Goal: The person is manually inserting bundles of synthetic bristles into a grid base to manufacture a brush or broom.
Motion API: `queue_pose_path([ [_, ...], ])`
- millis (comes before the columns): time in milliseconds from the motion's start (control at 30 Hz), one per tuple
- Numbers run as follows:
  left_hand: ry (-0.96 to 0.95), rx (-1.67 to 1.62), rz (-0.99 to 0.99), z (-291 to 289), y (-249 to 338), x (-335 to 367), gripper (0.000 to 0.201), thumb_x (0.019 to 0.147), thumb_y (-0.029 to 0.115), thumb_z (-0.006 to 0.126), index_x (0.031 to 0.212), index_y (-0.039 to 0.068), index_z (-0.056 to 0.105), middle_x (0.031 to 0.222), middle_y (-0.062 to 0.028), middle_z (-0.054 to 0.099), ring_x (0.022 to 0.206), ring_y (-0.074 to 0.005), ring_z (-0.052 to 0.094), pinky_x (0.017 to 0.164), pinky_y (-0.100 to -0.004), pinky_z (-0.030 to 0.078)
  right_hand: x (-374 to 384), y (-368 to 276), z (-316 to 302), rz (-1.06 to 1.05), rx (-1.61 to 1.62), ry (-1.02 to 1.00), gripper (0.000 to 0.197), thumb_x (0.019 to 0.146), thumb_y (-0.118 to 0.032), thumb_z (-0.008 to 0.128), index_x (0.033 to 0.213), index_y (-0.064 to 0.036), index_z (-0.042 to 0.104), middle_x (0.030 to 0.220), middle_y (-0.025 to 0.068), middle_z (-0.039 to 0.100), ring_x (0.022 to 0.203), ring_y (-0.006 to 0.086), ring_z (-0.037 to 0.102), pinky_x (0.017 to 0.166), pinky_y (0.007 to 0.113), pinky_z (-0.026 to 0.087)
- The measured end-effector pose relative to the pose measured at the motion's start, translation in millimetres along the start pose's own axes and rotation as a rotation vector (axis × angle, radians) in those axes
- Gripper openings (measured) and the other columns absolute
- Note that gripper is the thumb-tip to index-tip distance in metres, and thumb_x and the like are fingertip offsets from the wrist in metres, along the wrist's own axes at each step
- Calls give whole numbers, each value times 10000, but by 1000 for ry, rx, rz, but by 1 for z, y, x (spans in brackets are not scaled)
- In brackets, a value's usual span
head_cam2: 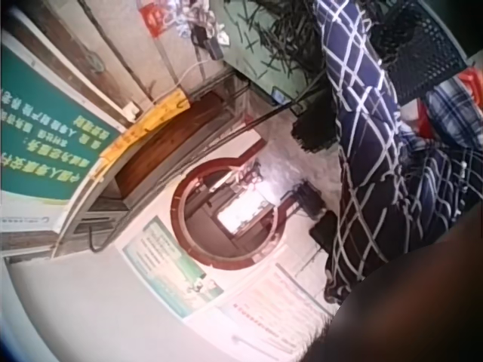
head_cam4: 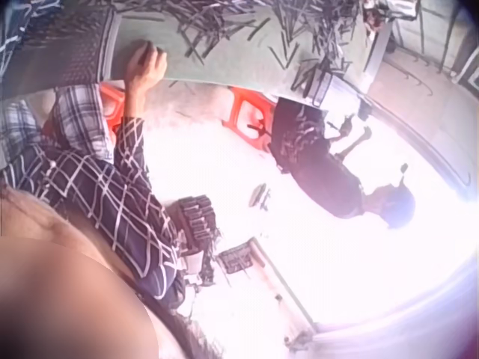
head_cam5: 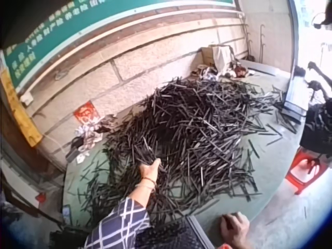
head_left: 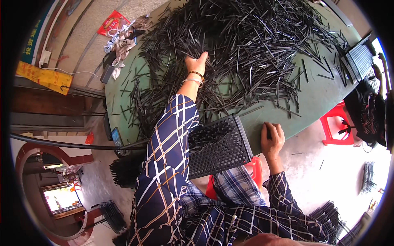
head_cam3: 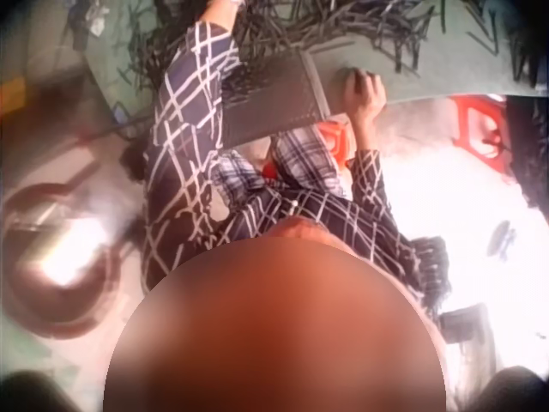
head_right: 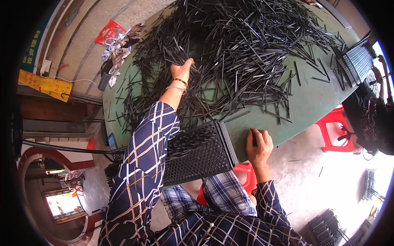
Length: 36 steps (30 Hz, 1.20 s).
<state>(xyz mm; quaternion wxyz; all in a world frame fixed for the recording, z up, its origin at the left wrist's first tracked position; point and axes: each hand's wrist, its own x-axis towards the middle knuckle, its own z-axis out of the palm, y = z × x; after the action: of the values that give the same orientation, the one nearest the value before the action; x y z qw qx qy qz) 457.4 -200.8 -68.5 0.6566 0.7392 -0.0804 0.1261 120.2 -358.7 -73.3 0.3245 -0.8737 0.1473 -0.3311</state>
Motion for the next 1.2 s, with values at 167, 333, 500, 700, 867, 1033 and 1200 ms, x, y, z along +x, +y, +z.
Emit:
queue_pose_path([
  [167,25,-571,-455,-8,48,22,115,760,54,678,834,-8,615,767,-95,631,660,-202,626,592,-360,530,0,-2,3,-4,3,6,106,786,-16,655,891,-24,644,779,112,595,658,275,583,599,345,457],
  [333,-59,-749,-498,-16,100,44,154,790,135,638,895,22,637,792,-63,633,720,-188,598,703,-348,510,1,0,-1,-5,-33,20,92,792,-25,649,884,-30,645,779,115,589,651,283,578,594,353,455],
  [500,-182,-897,-409,-38,140,35,255,809,147,599,1019,8,635,849,-35,629,752,-154,558,777,-326,484,3,-2,-5,42,79,-31,98,824,-38,642,918,-12,655,776,106,587,649,223,578,589,306,458],
  [700,-321,-947,-425,-45,205,-59,186,846,167,590,992,51,585,852,-52,628,761,-164,587,743,-341,516,50,-58,-37,245,642,-15,259,947,-119,547,1166,10,595,1021,69,629,872,121,590,741,234,475],
  [867,-411,-1003,-586,-62,217,-145,162,866,147,580,1009,73,570,871,-66,650,814,-188,627,738,-344,534,81,-135,-34,249,991,-114,434,1008,-260,415,1338,19,450,1259,117,561,1134,155,510,979,289,382],
  [1033,-176,-901,-617,-89,232,-223,145,830,78,613,956,15,650,891,-50,671,811,-149,637,737,-276,505,22,-169,-20,47,949,-273,397,1011,-188,401,1311,65,460,1290,146,533,1214,194,465,1056,307,314],
  [1200,-124,-822,-599,-140,235,-280,106,808,67,621,886,-1,648,806,-45,664,756,-126,623,699,-259,483,-40,-196,-47,217,981,-471,365,1011,-186,392,1226,79,522,1241,159,557,1159,209,513,1013,318,376],
])
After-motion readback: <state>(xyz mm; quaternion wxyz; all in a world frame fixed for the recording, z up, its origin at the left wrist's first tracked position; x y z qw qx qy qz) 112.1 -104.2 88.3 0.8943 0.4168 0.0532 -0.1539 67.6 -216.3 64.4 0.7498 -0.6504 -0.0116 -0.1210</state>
